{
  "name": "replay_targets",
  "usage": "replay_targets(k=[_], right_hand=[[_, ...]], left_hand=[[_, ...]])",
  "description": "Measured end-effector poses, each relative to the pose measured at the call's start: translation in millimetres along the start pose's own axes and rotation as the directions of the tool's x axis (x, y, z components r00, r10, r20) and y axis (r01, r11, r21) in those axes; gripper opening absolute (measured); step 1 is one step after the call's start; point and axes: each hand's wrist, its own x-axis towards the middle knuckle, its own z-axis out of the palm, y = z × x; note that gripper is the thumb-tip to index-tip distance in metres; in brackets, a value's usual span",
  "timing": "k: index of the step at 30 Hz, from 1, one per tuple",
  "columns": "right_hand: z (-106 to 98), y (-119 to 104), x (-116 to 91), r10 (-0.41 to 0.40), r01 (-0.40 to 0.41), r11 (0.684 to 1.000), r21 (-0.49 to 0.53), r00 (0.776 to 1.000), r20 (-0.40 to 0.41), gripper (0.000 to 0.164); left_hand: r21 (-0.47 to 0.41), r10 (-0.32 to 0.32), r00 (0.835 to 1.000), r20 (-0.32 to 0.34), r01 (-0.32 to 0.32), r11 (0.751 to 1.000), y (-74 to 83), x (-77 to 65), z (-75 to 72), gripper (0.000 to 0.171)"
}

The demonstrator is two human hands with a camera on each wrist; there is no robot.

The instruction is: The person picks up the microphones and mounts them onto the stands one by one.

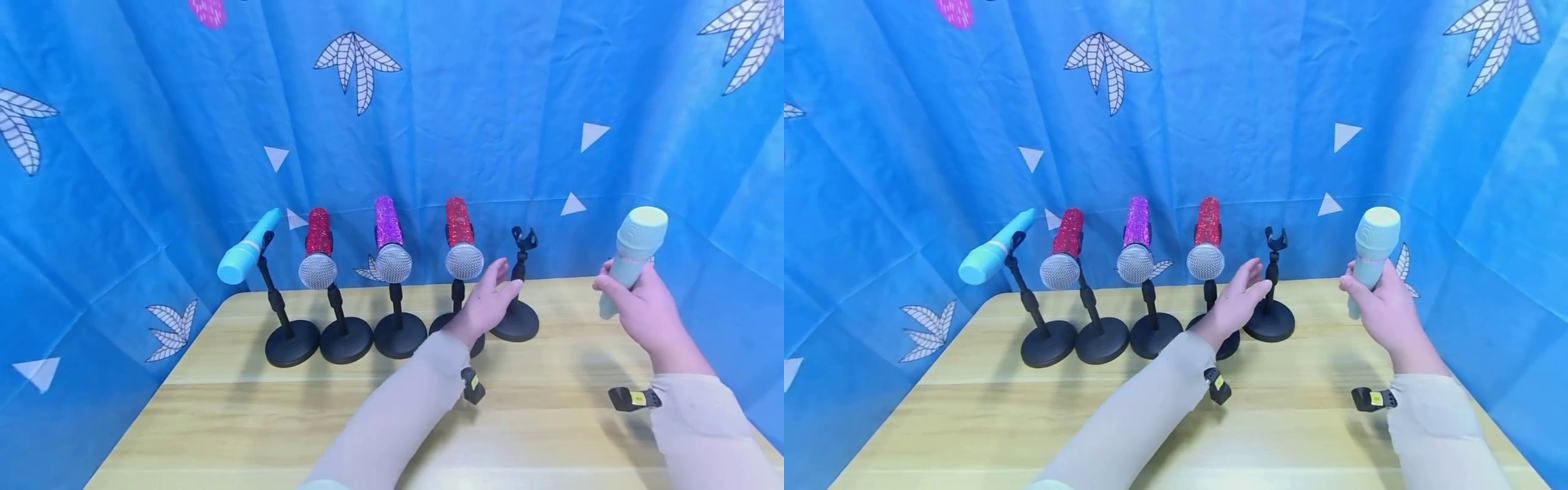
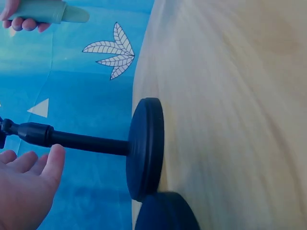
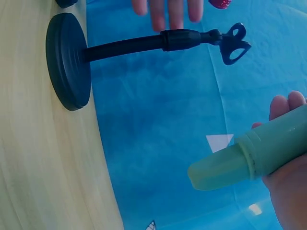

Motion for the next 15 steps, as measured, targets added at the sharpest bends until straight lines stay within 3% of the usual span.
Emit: replay_targets(k=[8, 15], right_hand=[[5, 4, -3, 0.001, 0.001, 1.0, -0.029, 0.996, 0.084, 0.044], [8, 4, -1, -0.034, 0.037, 0.999, -0.031, 0.995, 0.09, 0.042]], left_hand=[[0.071, -0.059, 0.997, 0.049, 0.056, 0.996, 3.8, 14.9, 12.7, 0.074], [0.075, -0.038, 0.998, 0.056, 0.034, 0.997, 2.9, 19.0, 11.0, 0.071]])
